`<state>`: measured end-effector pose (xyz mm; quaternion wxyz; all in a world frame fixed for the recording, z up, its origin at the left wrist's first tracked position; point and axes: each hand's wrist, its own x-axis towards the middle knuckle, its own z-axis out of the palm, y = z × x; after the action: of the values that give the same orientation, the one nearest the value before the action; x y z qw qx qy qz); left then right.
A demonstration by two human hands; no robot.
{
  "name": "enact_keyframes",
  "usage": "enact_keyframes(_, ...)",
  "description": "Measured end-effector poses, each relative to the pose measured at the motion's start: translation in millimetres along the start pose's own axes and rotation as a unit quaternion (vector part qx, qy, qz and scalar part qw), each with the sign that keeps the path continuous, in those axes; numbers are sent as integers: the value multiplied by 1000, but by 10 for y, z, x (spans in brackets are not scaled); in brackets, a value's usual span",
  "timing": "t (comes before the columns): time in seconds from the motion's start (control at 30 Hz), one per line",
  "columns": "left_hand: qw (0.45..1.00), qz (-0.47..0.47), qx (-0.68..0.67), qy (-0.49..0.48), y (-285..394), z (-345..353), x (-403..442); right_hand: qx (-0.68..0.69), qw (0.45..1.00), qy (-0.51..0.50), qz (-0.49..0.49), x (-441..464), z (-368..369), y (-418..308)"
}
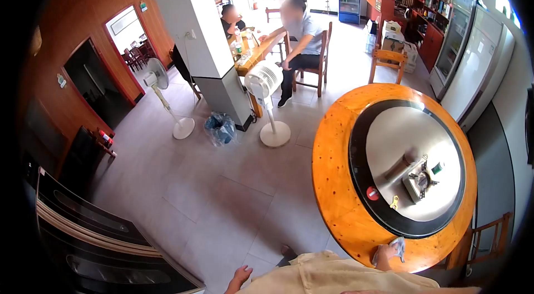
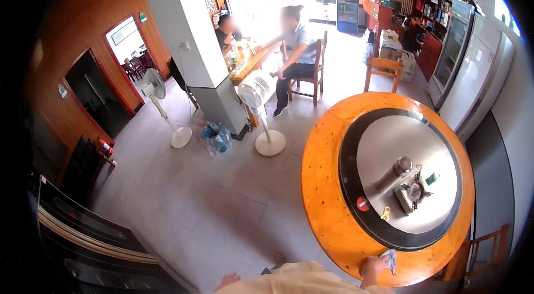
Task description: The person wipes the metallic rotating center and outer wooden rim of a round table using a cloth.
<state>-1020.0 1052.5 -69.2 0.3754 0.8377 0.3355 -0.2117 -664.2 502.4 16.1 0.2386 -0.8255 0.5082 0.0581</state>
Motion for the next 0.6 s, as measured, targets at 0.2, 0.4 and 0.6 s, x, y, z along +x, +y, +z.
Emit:
enact_keyframes(0.2, 982, -151, -113, 29, 155, -743, 113, -254, 945, -68, -196, 130, 1065, -304)
enact_keyframes(0.4, 988, -129, -87, 18, -252, -569, 437, -14, 995, -34, -90, -882, 842, -1239)
enact_keyframes(0.6, 989, -120, -89, -13, -101, -805, 957, 1, 991, -20, -130, -890, 1412, -1719)
